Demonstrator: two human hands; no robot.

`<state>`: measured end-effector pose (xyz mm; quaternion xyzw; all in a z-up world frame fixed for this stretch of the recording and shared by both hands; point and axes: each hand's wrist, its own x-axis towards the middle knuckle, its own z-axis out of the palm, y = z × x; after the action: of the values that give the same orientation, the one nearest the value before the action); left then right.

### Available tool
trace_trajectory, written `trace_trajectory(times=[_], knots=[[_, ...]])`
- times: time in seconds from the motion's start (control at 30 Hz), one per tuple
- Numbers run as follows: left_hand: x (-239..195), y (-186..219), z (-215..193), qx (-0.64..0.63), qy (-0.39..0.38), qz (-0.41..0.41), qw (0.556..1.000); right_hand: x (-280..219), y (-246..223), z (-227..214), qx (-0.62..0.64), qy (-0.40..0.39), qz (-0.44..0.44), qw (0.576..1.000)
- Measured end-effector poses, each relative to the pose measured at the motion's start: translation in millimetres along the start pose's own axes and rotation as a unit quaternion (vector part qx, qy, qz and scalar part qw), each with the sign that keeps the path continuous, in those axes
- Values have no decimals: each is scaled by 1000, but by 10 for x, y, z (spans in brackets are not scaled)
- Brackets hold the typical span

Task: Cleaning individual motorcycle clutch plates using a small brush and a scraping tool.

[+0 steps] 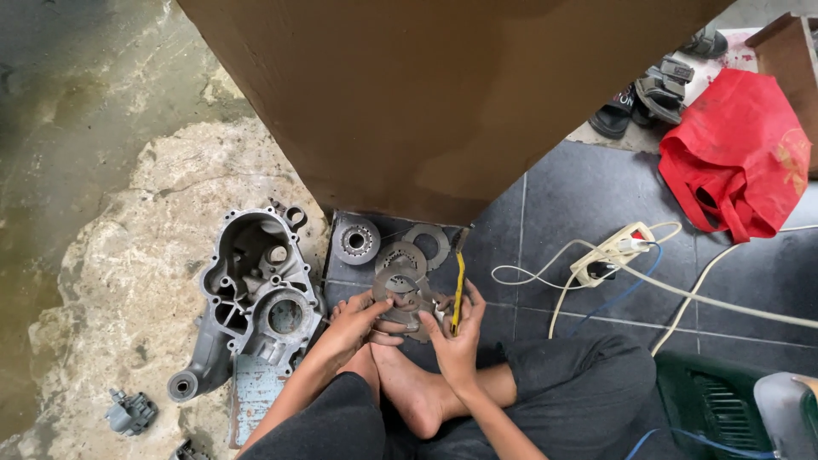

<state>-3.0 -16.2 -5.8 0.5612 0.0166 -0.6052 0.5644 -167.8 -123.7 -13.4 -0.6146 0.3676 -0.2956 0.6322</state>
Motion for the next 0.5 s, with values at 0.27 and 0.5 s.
trace_trajectory(times=[0.27, 0.5], knots=[[-3, -40, -13, -17, 0, 4, 1000, -32, 28, 27, 11, -27, 7, 1000], [15, -95, -52, -30, -12, 3, 999, -23, 30, -11, 4, -54, 15, 998]])
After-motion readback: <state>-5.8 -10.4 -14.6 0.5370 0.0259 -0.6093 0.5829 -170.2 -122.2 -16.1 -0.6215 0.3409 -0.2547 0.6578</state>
